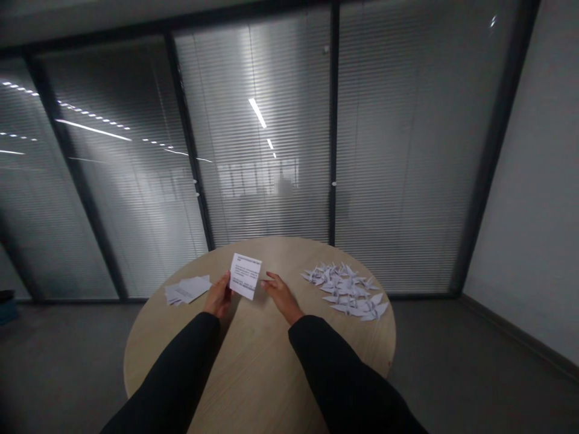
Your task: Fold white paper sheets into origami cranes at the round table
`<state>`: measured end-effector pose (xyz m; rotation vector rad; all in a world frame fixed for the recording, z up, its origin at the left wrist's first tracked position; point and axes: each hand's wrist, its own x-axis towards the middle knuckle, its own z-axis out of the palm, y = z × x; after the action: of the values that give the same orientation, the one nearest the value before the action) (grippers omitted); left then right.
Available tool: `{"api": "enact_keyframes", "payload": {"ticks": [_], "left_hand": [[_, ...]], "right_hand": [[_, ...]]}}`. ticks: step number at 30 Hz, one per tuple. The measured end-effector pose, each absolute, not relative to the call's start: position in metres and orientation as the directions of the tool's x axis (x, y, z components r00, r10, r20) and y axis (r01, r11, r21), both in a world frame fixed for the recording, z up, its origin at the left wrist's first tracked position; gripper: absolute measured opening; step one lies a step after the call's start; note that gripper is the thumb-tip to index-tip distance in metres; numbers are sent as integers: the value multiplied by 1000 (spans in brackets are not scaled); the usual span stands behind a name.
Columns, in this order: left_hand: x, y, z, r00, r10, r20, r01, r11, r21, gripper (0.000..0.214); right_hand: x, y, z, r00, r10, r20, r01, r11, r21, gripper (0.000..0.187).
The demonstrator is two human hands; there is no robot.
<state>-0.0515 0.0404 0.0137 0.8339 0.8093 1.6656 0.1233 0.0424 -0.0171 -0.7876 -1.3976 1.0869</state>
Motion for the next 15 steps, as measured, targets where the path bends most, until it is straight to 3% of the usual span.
{"api": "enact_keyframes", "payload": {"ticks": [4,8,15], "left_hand": [[-33,40,4,-177,974,143,-529,-217,821,19],[-25,42,-3,-215,967,140,-547,-238,802,24],[-21,44,-9,-272,955,119,-510,-248,823,19]], "right_hand": [[127,40,-12,-148,899,413,-248,371,-895,45],[130,42,-13,-150,905,398,-335,333,-882,46],[130,43,-13,-137,933,332,-298,281,-912,55]]}}
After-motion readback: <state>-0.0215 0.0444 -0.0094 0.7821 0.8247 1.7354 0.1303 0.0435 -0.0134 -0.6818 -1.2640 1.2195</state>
